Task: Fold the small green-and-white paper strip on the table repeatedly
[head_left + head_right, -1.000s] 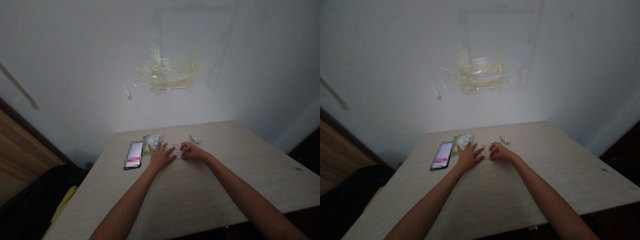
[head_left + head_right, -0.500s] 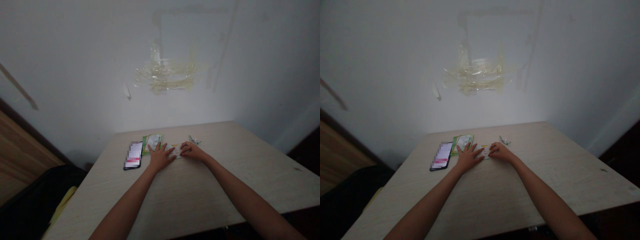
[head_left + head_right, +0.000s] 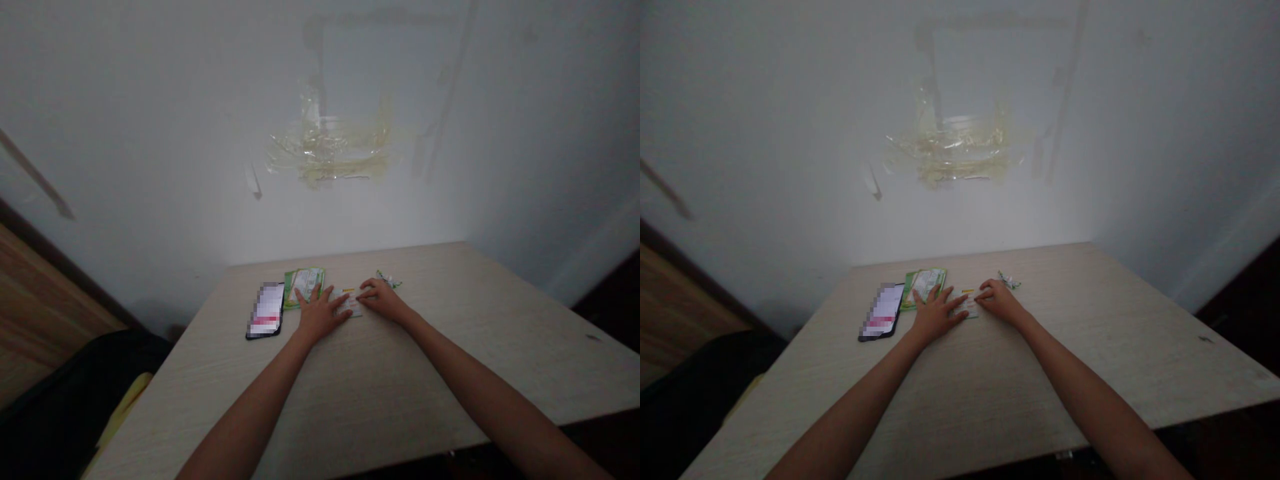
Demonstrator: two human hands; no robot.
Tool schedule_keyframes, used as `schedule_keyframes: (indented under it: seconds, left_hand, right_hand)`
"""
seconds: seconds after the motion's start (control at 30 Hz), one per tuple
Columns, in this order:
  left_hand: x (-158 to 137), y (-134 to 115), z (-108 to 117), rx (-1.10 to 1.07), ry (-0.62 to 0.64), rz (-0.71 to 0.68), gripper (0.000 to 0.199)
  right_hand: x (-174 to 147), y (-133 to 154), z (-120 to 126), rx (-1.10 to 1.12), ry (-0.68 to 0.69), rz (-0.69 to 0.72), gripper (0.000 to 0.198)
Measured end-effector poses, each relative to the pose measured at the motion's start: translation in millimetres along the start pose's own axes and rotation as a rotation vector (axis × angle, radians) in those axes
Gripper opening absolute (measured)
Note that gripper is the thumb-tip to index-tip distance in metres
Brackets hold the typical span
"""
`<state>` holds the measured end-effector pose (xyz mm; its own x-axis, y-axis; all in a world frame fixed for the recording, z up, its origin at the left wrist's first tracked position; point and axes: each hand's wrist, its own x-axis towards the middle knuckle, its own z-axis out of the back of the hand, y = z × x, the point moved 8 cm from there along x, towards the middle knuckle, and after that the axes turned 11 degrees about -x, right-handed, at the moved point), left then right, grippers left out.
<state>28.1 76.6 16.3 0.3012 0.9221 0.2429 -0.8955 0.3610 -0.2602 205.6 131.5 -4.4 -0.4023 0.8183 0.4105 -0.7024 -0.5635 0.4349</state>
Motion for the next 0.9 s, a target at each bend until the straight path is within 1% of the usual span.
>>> schedule_keyframes:
  seconds: [0.23, 0.37, 0.6, 0.9]
  left_hand:
    - [0.5, 1.6, -1.6, -0.011, -0.022, -0.012, 0.051]
    - [1.1, 2.0, -2.3, -0.021, -0.015, -0.013, 0.051]
    - [1.0, 0.6, -1.2, -0.019, 0.004, 0.001, 0.051]
    - [0.4, -0.1, -0.2, -0.021, 0.008, 0.007, 0.051]
  right_hand:
    - [6.7, 5.5, -0.9, -0.161, -0.053, 0.034, 0.016]
    - [9.2, 8.0, -1.7, -0.213, -0.069, 0.040, 0.018]
    - [10.0, 6.1, -3.6, -0.265, -0.079, -0.013, 0.021]
    - [9.6, 10.9, -2.4, -0.330, -0.041, -0.044, 0.026]
